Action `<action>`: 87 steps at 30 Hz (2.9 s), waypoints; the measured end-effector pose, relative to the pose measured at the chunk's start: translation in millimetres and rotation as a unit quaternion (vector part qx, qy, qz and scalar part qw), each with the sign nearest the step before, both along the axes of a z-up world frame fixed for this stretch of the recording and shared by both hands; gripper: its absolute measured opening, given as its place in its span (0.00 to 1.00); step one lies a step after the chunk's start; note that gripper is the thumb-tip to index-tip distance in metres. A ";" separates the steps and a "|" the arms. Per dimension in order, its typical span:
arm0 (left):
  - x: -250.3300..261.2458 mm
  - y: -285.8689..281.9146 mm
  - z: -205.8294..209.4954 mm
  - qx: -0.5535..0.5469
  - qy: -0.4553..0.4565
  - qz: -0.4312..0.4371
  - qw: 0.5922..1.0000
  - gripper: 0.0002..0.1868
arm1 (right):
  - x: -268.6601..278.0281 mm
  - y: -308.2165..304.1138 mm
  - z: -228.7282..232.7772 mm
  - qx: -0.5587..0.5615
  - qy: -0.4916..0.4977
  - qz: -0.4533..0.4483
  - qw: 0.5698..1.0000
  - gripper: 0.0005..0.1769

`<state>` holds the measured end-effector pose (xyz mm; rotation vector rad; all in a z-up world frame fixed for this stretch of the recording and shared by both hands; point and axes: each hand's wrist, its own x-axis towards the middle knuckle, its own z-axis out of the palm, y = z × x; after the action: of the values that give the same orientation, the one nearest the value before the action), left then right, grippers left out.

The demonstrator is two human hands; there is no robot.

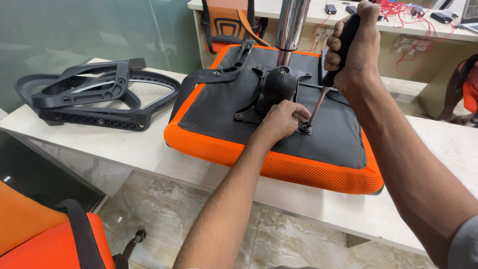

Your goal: The person assembles an office chair by attaching the armrests to the seat base. They use a screwdriver to tighten screws and secure the armrests in place.

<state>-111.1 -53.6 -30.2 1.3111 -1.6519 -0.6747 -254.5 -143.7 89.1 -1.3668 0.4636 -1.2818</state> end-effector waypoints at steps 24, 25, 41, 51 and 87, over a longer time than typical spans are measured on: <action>-0.7 10.9 13.4 -0.009 -0.030 -0.012 0.999 0.10 | 5.9 -24.0 16.3 0.046 0.030 0.212 0.976 0.25; -0.8 10.2 12.5 -0.011 -0.028 -0.013 0.999 0.10 | 9.8 -20.1 15.5 0.047 0.033 0.147 0.988 0.24; -2.3 6.8 7.9 0.005 -0.026 -0.013 1.000 0.09 | 2.1 -5.3 20.7 0.058 -0.008 0.325 0.944 0.21; -5.3 12.2 9.3 -0.012 -0.069 0.024 0.997 0.09 | 23.3 24.3 9.2 -0.051 -0.017 -0.114 0.992 0.18; -47.6 16.4 8.4 -0.048 -0.004 0.142 0.989 0.09 | 21.0 15.1 15.1 -0.007 -0.008 -0.073 0.997 0.18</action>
<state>-158.7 -37.2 -21.8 1.4445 -1.4472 -0.4156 -233.5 -128.6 104.3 -1.3538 0.5528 -1.4164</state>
